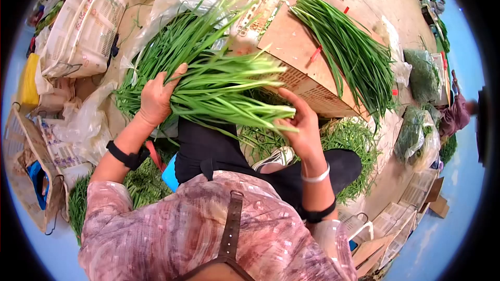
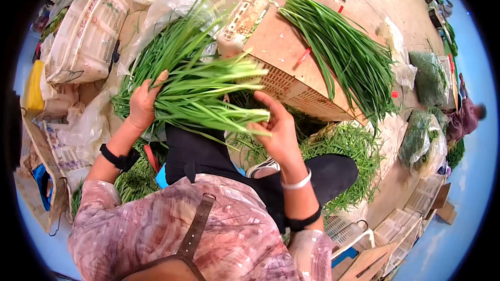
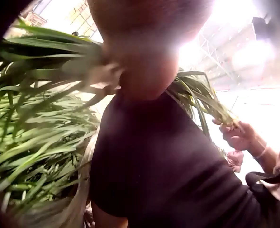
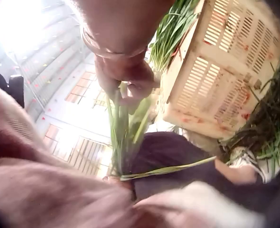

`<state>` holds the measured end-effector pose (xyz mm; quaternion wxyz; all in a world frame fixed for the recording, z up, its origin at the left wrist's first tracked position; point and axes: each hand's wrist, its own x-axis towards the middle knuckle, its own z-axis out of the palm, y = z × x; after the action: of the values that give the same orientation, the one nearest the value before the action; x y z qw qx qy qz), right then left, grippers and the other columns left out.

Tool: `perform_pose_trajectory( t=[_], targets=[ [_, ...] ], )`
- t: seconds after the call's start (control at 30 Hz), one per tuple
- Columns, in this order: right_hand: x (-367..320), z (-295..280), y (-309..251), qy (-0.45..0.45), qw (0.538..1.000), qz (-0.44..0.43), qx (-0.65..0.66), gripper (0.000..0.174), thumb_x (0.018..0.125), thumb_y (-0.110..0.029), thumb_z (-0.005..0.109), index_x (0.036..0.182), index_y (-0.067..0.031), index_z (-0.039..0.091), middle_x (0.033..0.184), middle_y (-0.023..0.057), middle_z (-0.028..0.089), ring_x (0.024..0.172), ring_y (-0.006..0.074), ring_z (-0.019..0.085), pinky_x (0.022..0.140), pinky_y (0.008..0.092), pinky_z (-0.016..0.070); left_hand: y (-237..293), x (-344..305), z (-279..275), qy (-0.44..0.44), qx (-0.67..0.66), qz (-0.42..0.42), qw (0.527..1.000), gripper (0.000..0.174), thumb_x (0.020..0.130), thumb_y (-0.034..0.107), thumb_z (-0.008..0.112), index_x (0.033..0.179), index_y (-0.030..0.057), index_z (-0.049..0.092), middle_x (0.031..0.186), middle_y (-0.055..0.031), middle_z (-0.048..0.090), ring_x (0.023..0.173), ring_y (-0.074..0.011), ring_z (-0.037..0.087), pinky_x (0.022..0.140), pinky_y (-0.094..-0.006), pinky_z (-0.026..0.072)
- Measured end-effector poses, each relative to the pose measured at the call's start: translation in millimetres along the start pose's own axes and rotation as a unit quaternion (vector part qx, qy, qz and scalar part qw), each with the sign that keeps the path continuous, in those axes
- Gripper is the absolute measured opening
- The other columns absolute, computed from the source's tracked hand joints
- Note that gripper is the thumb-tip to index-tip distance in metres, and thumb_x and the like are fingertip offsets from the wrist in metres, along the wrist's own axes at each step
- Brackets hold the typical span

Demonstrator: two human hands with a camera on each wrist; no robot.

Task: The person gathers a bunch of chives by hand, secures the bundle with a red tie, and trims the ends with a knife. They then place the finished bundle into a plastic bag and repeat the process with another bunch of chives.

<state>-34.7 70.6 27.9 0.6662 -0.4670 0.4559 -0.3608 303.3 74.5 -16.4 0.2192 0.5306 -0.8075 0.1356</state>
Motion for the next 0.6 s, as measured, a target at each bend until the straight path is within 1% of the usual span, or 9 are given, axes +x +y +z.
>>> perform_pose_trajectory(
  t=[0.03,0.13,0.23,0.27,0.43,0.5,0.53,0.57,0.6],
  targets=[
    [-6.1,8.1,-3.5,0.01,0.992,-0.03,0.121,0.063,0.073,0.009,0.063,0.13,0.0043,0.037,0.098,0.0086,0.06,0.078,0.01,0.059,0.067,0.0204,0.0491,1.9,-3.3,1.0,-0.007,-0.001,-0.006,1.0,0.063,0.069,0.012,0.063,0.13,0.0151,0.049,0.089,-0.0143,0.054,0.066,-0.0284,0.053,0.057,-0.0351,0.0435],
    [-5.4,-4.3,8.9,0.024,0.997,-0.016,-0.078,0.046,0.077,0.004,0.063,0.121,0.0044,0.049,0.097,0.0068,0.061,0.077,0.008,0.058,0.066,0.0203,0.0482,2.9,-3.1,1.1,-0.032,-0.015,-0.01,0.999,0.065,0.068,0.004,0.059,0.131,0.0143,0.047,0.091,-0.0161,0.054,0.069,-0.0295,0.054,0.06,-0.0354,0.0436],
    [-17.6,-2.8,7.1,-0.057,0.997,-0.046,-0.022,0.027,0.078,-0.001,0.065,0.104,0.0021,0.062,0.086,0.0012,0.062,0.067,0.0047,0.054,0.056,0.0184,0.0442,-0.8,-5.0,-1.6,-0.019,-0.024,0.03,0.999,0.061,0.067,0.003,0.058,0.127,0.0126,0.049,0.092,-0.0167,0.055,0.07,-0.0301,0.054,0.06,-0.0358,0.0437],
    [-16.3,-13.3,15.2,-0.065,0.997,0.028,-0.033,0.022,0.079,-0.002,0.065,0.101,0.0018,0.064,0.079,0.0005,0.062,0.061,0.0044,0.052,0.053,0.0184,0.0428,-1.6,-5.7,-1.5,-0.025,-0.034,0.034,0.999,0.058,0.067,0.003,0.058,0.124,0.0125,0.05,0.094,-0.0174,0.055,0.071,-0.0302,0.055,0.06,-0.036,0.0436],
    [5.4,-37.1,27.7,-0.016,0.995,0.077,-0.059,0.013,0.081,0.0,0.062,0.093,0.004,0.065,0.074,0.0038,0.065,0.059,0.0073,0.057,0.051,0.0205,0.0453,-2.5,3.8,-15.1,-0.049,-0.04,0.082,0.995,0.06,0.068,0.003,0.057,0.126,0.0167,0.05,0.09,-0.015,0.055,0.07,-0.0278,0.055,0.059,-0.0359,0.0432],
    [14.4,-61.4,43.8,-0.01,0.985,0.051,-0.162,0.011,0.08,-0.005,0.062,0.089,0.0004,0.066,0.075,0.0096,0.067,0.055,0.0171,0.061,0.051,0.0282,0.0486,-0.3,14.9,-29.5,-0.17,-0.011,0.088,0.981,0.06,0.069,0.003,0.056,0.127,0.0185,0.049,0.081,-0.0115,0.051,0.068,-0.0257,0.055,0.056,-0.0356,0.0433],
    [16.2,-71.8,41.6,0.038,0.926,0.015,-0.375,0.01,0.079,-0.008,0.062,0.086,-0.0017,0.066,0.075,0.0127,0.066,0.057,0.0238,0.062,0.052,0.0327,0.0494,0.4,18.8,-36.8,-0.198,-0.022,0.075,0.977,0.068,0.066,0.0,0.058,0.13,0.0227,0.047,0.089,-0.013,0.052,0.07,-0.0287,0.056,0.06,-0.0377,0.0459],
    [18.7,-79.2,39.1,0.084,0.82,-0.025,-0.566,0.01,0.079,-0.012,0.062,0.084,-0.0037,0.066,0.074,0.0157,0.065,0.058,0.0304,0.062,0.054,0.0373,0.0501,3.4,26.2,-47.6,-0.196,-0.018,0.07,0.978,0.068,0.066,0.0,0.058,0.13,0.0227,0.047,0.089,-0.013,0.052,0.07,-0.0287,0.056,0.06,-0.0377,0.0459],
    [19.9,-81.2,30.0,0.132,0.735,-0.055,-0.663,0.012,0.077,-0.018,0.062,0.081,-0.0069,0.066,0.074,0.0187,0.062,0.066,0.0377,0.06,0.058,0.0427,0.0493,8.8,36.7,-60.1,-0.226,0.002,0.08,0.971,0.066,0.069,0.001,0.056,0.13,0.025,0.047,0.09,-0.0134,0.052,0.068,-0.0287,0.057,0.059,-0.0373,0.0464]
  ],
)
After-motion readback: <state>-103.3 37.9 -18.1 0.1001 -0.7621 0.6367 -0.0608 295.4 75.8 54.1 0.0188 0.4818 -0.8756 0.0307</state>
